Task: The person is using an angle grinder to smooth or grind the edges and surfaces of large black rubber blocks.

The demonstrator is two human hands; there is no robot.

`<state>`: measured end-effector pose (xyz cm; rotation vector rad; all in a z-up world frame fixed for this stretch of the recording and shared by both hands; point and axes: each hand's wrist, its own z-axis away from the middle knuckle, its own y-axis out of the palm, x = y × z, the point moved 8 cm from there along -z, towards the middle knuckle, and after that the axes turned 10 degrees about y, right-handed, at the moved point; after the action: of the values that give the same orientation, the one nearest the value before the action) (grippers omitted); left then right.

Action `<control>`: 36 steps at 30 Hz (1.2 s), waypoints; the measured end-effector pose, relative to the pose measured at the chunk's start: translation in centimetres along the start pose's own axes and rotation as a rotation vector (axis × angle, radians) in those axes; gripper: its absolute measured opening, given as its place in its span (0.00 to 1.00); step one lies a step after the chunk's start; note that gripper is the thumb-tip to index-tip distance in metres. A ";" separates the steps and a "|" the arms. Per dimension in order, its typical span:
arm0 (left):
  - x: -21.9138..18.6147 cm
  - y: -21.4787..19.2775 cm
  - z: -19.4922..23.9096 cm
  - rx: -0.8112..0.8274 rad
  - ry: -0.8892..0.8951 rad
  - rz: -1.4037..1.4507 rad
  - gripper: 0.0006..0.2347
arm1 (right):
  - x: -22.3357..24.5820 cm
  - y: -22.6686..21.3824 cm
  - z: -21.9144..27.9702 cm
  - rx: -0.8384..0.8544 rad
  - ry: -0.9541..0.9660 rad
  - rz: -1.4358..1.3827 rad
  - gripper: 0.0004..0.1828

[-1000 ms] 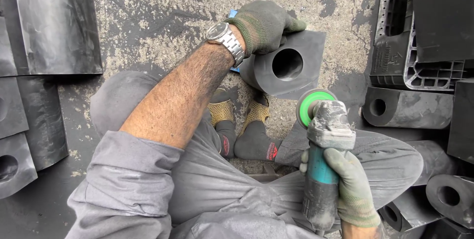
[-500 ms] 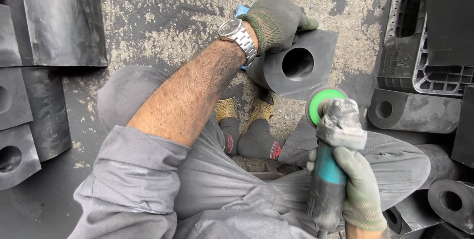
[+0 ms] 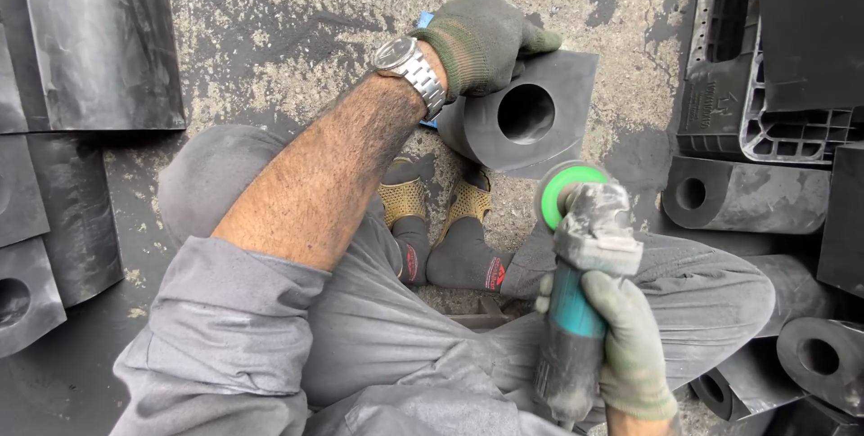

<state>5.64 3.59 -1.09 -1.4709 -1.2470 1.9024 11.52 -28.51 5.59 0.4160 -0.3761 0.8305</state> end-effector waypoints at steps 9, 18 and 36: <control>-0.1 0.0 -0.3 0.007 -0.016 0.029 0.26 | 2.1 0.3 -1.5 -0.002 -0.030 -0.027 0.27; -1.1 -0.9 0.2 0.020 -0.008 -0.054 0.21 | -1.9 -4.1 2.0 -0.004 -0.063 -0.179 0.31; -23.5 7.6 14.3 0.290 -0.247 0.914 0.37 | 0.2 -1.6 0.6 0.115 -0.154 -0.212 0.31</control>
<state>1.98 -23.96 5.54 -1.8443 -0.3107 2.7485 12.79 -29.68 5.86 0.6184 -0.4195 0.6171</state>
